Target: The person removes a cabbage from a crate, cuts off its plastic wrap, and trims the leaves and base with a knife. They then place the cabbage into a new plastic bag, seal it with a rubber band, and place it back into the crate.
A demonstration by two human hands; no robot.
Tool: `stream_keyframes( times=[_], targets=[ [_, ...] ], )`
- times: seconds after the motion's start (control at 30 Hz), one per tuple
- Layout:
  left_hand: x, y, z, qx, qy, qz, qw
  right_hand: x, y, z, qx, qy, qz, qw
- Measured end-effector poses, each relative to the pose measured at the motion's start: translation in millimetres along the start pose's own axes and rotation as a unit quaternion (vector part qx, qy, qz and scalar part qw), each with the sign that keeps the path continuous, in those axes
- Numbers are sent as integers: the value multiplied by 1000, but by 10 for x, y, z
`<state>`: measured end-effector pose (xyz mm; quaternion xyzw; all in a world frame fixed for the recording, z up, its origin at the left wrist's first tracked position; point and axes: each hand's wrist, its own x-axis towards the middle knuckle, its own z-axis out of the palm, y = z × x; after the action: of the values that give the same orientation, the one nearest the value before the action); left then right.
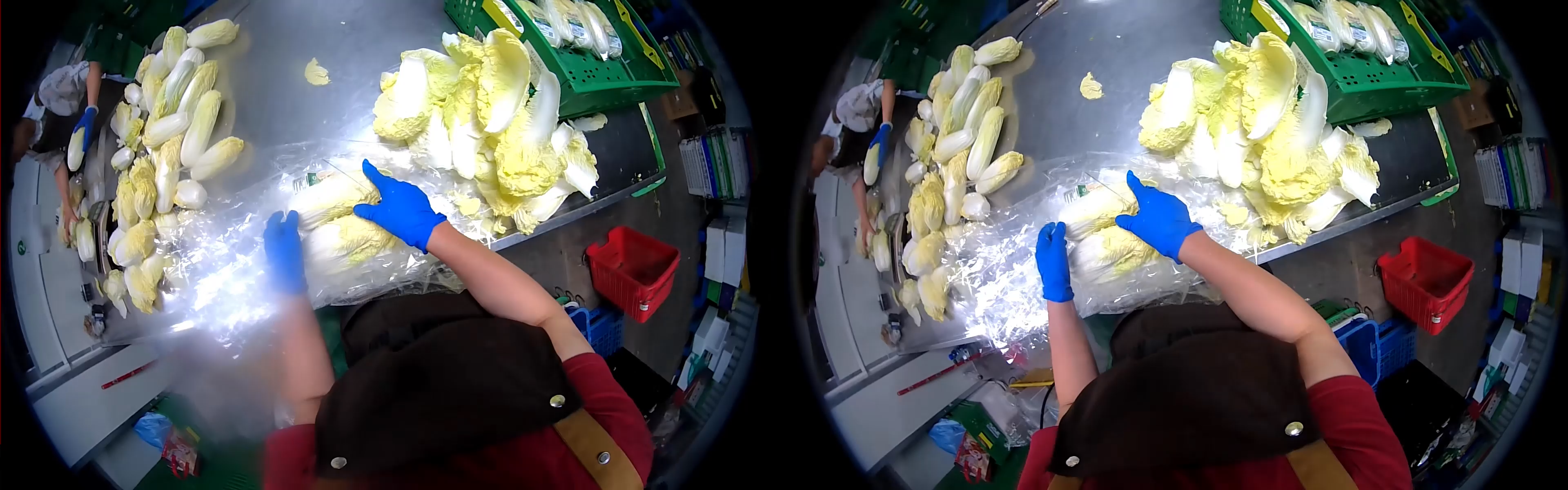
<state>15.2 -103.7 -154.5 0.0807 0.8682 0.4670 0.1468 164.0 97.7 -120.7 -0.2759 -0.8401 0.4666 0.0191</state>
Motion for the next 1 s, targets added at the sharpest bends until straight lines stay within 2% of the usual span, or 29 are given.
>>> stream_keyframes(
  times=[0.03,0.1,0.13,0.2,0.3,0.33,0.43,0.53,0.57,0.63,0.67,0.77,0.83,0.87,0.9,1.0],
  targets=[
    [-32,55,79,28,34,9,999,1,-22,3,-5,22,-9,1000],
    [-102,195,147,13,11,-59,998,5,-42,-133,141,-66,82,984],
    [-129,253,194,-17,21,-58,998,4,-62,-213,213,-109,125,963],
    [-209,340,255,-77,41,-58,994,23,56,-173,279,-84,116,950],
    [-429,564,238,-222,69,-8,973,-19,162,-145,355,-48,100,928],
    [-505,674,224,-214,81,8,973,-81,143,-183,372,-34,94,923],
    [-882,1243,108,-195,104,148,964,-268,48,-428,461,-46,110,879],
    [-1020,1585,136,-273,146,293,904,-416,16,-546,592,-46,74,801],
    [-985,1684,199,-291,122,338,887,-470,-26,-577,631,-45,56,773],
    [-971,1558,308,-440,-11,182,879,-596,-211,-657,568,-3,43,822],
    [-1016,1653,388,-484,-48,89,869,-632,-202,-660,524,16,-15,852],
    [-988,1819,401,-421,-134,141,886,-752,-50,-816,437,-2,-14,899],
    [-962,1938,465,-400,-179,146,887,-820,49,-1185,351,39,3,935],
    [-942,1964,497,-369,-206,155,893,-844,91,-1354,375,96,28,922],
    [-928,1981,528,-336,-236,163,897,-832,227,-1428,316,175,-24,932],
    [-955,2005,675,-244,-313,172,901,-1020,127,-1898,76,211,-134,965]
  ],
)
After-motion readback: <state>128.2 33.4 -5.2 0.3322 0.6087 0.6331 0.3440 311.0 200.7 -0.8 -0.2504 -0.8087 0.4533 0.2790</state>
